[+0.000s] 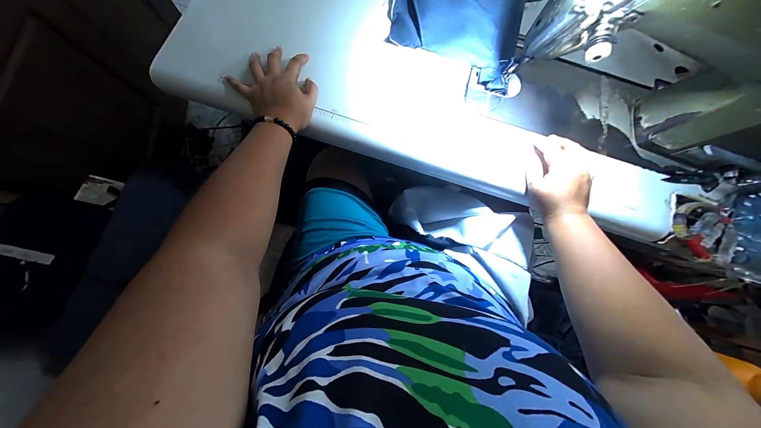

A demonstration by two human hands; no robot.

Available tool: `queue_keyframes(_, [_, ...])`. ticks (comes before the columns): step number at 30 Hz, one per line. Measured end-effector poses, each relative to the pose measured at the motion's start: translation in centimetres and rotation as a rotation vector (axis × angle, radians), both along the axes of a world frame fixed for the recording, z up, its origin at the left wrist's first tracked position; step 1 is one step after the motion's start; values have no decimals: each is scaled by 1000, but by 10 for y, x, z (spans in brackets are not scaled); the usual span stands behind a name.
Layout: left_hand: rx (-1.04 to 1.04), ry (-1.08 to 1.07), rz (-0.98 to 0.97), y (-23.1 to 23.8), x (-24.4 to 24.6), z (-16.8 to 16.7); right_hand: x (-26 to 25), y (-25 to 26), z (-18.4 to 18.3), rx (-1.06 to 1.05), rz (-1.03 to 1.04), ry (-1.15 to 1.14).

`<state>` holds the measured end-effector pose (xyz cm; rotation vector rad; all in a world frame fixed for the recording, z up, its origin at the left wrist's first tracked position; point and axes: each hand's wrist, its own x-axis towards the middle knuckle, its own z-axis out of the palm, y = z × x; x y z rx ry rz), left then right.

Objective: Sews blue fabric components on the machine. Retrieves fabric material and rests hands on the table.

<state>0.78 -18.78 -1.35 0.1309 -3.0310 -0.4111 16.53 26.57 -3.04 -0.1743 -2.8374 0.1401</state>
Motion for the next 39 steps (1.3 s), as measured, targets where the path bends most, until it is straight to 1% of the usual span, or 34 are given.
queue_keyframes(16, [37,3,-32,-3,0,-1,1,-1,0,0,-12,-5])
queue_keyframes(35, [19,-37,-50,-2,1,2,2,2,-2,12,-13,-7])
queue_keyframes(37, [60,9,-76,-4,1,5,1,3,-2,16,-2,1])
queue_keyframes(39, [136,176,-163,-9,12,-1,3,2,-1,9,4,-7])
